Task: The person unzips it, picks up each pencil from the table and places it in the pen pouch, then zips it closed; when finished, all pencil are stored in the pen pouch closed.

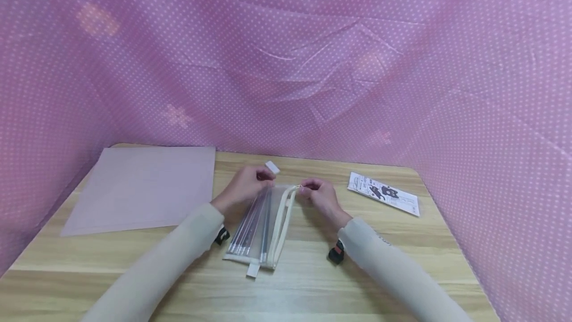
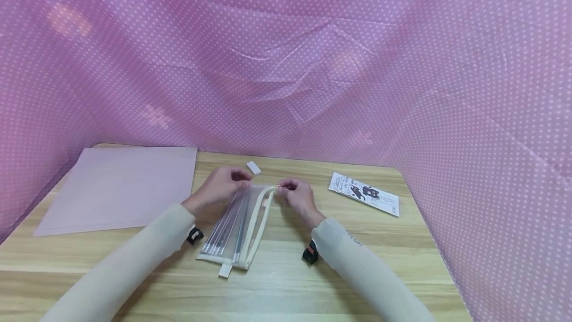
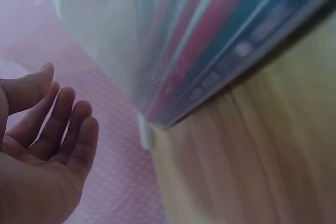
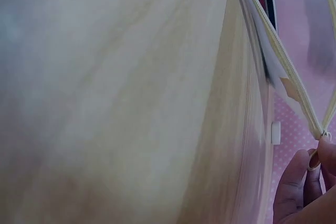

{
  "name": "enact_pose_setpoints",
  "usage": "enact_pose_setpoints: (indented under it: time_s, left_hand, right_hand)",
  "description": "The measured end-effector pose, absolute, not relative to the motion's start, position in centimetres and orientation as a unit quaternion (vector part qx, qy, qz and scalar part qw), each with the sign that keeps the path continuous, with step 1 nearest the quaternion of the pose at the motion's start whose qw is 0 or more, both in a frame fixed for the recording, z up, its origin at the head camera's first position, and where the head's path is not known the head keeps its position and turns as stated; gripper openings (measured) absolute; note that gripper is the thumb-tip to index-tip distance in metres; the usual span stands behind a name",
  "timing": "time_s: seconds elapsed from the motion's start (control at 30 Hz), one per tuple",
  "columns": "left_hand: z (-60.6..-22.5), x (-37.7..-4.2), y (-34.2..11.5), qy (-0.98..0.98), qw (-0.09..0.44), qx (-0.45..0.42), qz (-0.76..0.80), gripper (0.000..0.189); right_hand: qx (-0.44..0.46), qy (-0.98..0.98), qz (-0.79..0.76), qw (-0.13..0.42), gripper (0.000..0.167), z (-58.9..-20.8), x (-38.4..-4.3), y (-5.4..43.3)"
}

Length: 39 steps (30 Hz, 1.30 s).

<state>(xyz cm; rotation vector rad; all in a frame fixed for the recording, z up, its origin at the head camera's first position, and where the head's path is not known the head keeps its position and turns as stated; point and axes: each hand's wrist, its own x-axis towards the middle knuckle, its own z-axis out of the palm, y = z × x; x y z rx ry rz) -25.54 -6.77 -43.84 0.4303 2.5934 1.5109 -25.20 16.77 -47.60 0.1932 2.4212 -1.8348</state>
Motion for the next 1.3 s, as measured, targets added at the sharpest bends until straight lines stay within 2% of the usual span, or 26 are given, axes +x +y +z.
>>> enact_pose_setpoints:
  time_s: [0.17, 0.27, 0.47, 0.9, 1.3]
  left_hand:
    - [-45.0, -28.3, -5.8, 0.842, 0.096, 0.137, 0.513, 0.027]
    - [-45.6, -29.4, -5.4, 0.845, 0.112, 0.142, 0.503, 0.024]
    - [-46.1, -29.9, -5.3, 0.838, 0.141, 0.116, 0.514, 0.019]
    - [-46.9, -29.7, -4.7, 0.823, 0.16, 0.093, 0.537, 0.018]
    - [-47.5, -29.8, -4.3, 0.816, 0.144, 0.02, 0.56, 0.018]
  right_hand:
    - [0.057, 0.79, -0.608, 0.055, 0.019, -47.6, -25.3, 16.4]
    - [0.058, 0.783, -0.616, 0.059, 0.019, -47.6, -25.4, 16.4]
    - [0.051, 0.775, -0.627, 0.065, 0.022, -47.0, -25.2, 16.3]
    - [0.044, 0.772, -0.633, 0.041, 0.019, -47.7, -25.1, 15.7]
    - [0.055, 0.814, -0.577, 0.018, 0.015, -47.8, -25.1, 15.5]
